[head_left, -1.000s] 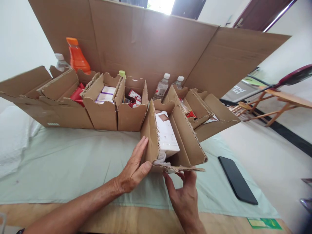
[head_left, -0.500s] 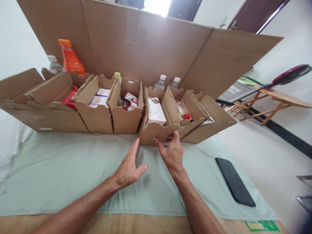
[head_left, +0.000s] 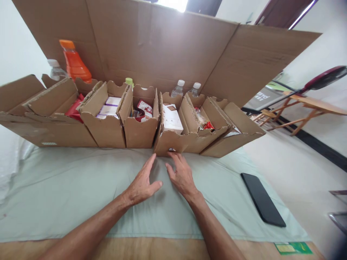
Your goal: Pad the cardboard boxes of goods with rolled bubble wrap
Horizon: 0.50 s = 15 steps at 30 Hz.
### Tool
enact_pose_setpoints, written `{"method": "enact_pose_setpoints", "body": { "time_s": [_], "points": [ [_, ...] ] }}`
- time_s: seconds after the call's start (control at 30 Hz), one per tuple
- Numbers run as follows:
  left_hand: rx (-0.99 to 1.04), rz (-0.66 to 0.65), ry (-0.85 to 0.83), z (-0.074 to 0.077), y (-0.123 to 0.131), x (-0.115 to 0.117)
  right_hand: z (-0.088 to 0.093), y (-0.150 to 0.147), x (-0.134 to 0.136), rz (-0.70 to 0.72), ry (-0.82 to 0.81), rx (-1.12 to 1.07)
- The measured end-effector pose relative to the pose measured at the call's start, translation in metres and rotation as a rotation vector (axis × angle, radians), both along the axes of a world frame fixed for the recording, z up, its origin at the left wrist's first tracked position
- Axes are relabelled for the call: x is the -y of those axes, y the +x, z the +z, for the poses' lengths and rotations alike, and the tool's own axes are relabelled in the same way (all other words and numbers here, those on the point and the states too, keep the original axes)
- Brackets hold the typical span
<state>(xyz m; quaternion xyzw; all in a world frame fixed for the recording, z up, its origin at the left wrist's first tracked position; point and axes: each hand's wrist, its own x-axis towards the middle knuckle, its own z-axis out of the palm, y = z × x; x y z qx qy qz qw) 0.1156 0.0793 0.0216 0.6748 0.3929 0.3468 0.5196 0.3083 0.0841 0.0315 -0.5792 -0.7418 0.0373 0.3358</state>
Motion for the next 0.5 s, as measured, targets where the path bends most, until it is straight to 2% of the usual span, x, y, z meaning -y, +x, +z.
{"method": "enact_pose_setpoints", "body": {
  "time_s": [0.17, 0.33, 0.43, 0.5],
  "points": [
    [0.025, -0.05, 0.003, -0.001, -0.003, -0.007, -0.002, 0.004, -0.015, -0.011, -0.075, -0.035],
    [0.026, -0.049, -0.002, -0.001, -0.003, -0.006, -0.002, 0.007, -0.018, -0.034, -0.113, -0.074],
    [0.036, -0.02, 0.002, -0.001, -0.001, -0.004, 0.015, 0.005, -0.01, -0.042, -0.103, -0.098],
    [0.051, 0.001, 0.01, -0.001, 0.0, -0.004, 0.04, -0.005, -0.004, -0.041, -0.069, -0.127]
  ]
}}
